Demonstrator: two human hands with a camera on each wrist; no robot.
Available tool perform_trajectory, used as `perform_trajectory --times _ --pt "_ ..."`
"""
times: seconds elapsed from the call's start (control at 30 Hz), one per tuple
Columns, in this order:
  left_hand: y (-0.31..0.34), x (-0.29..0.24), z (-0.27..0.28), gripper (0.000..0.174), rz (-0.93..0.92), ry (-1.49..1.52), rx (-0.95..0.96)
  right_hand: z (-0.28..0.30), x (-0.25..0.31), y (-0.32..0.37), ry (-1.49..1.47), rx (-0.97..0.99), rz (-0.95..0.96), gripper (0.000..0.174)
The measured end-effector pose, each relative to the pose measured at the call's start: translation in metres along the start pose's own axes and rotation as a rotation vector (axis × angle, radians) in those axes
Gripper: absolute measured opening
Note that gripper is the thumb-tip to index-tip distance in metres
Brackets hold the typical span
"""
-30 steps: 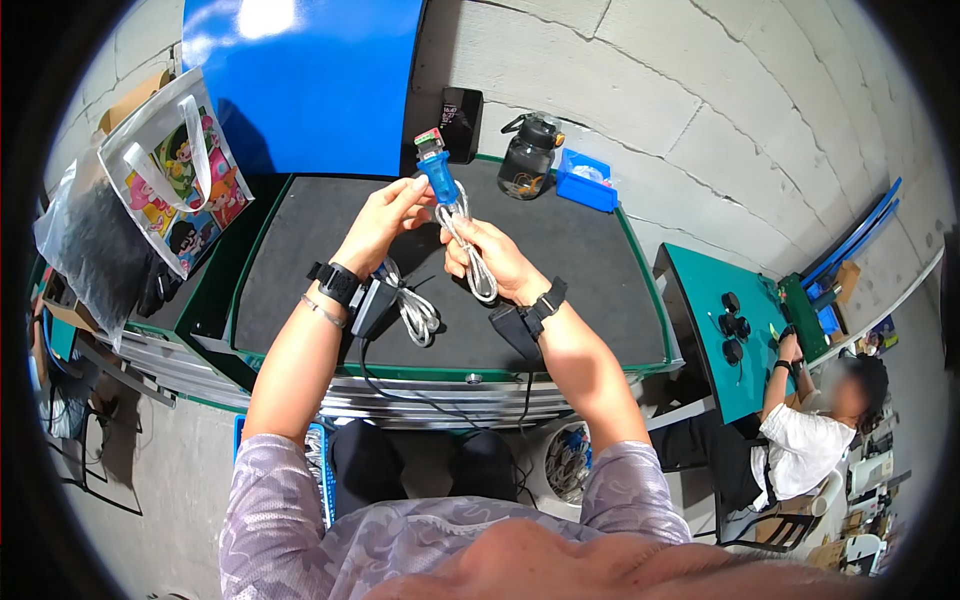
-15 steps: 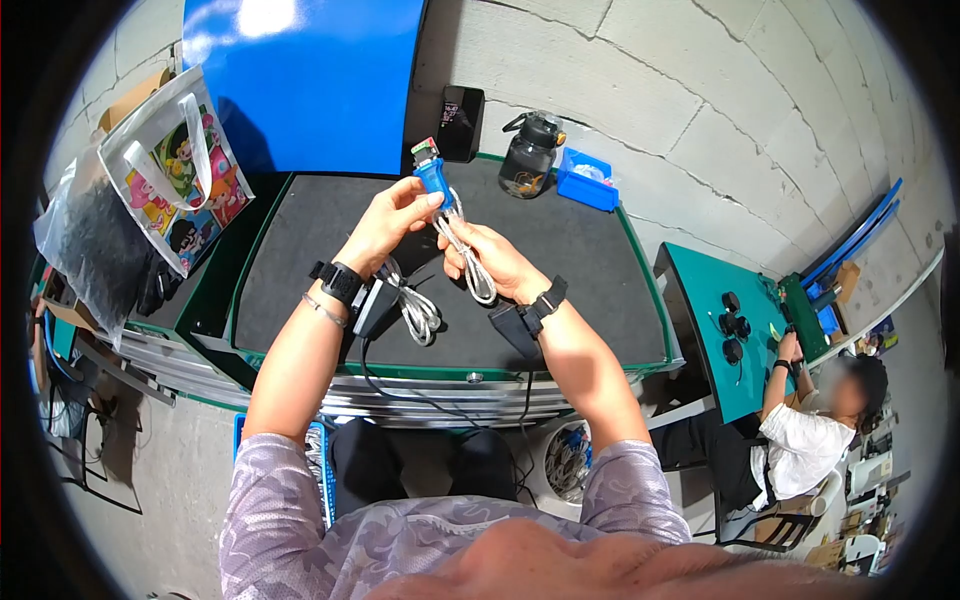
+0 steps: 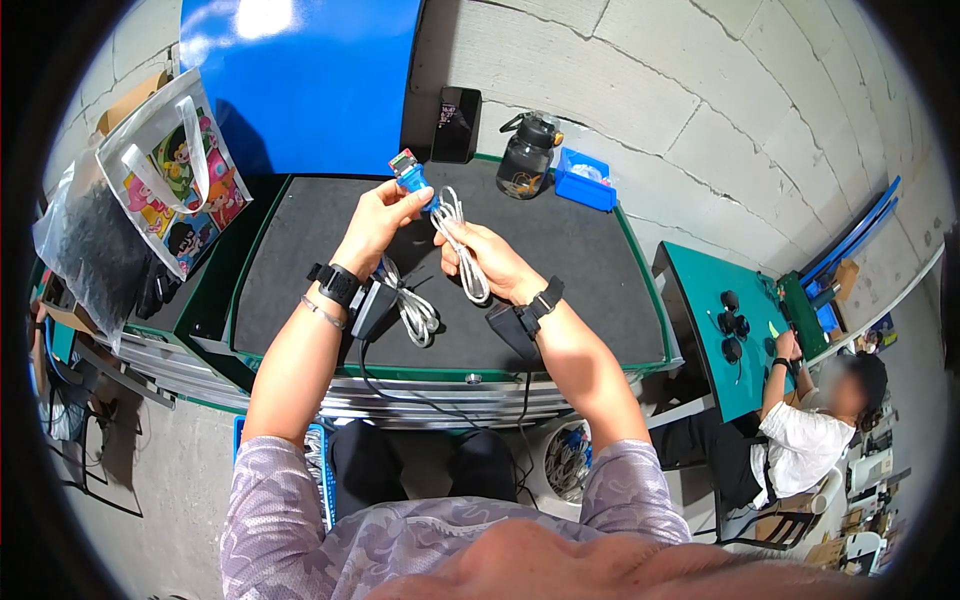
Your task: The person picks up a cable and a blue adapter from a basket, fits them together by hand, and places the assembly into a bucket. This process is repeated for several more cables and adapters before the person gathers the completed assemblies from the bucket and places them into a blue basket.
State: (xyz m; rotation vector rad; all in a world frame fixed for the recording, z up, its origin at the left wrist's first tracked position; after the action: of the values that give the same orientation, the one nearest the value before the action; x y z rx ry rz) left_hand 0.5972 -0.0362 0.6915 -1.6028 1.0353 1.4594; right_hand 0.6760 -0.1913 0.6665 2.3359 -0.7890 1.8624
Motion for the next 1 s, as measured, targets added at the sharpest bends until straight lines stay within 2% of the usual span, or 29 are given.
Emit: perform_trajectory --times 0.2,0.4,0.47,0.6,0.83,1.0 --pt "0.001 -0.001 -0.001 0.026 -0.002 0.011 0.014 -0.001 0.006 0.001 0.079 -0.026 0.086 0.032" --pt "0.002 -0.003 -0.003 0.03 0.006 0.029 0.068 -0.002 0.014 0.002 0.033 0.017 0.139 0.031" --pt "0.004 -0.001 -0.007 0.035 0.077 0.074 0.136 -0.002 0.014 0.002 0.015 0.02 0.107 0.03" --pt "0.0 0.006 -0.007 0.037 0.073 0.054 0.14 -0.003 0.004 0.0 -0.011 0.035 0.047 0.026" --pt "-0.005 0.01 -0.006 0.035 0.083 -0.052 0.138 -0.001 0.006 -0.001 0.217 -0.078 0.127 0.025" --pt "-0.004 0.01 -0.008 0.037 0.095 -0.054 0.15 -0.004 0.007 -0.001 0.191 -0.037 0.111 0.025"
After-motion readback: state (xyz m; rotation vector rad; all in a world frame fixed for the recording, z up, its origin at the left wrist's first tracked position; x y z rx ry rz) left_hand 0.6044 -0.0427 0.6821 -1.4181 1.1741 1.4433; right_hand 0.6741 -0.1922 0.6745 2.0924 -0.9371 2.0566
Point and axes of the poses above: each hand's wrist, its own y-axis away from the middle knuckle, its own z-axis out of the back of the hand, x = y × z, the point moved 4 cm from there along -y, towards the middle knuckle, and after that the axes turned 15 degrees about z, right-handed, at the moved point
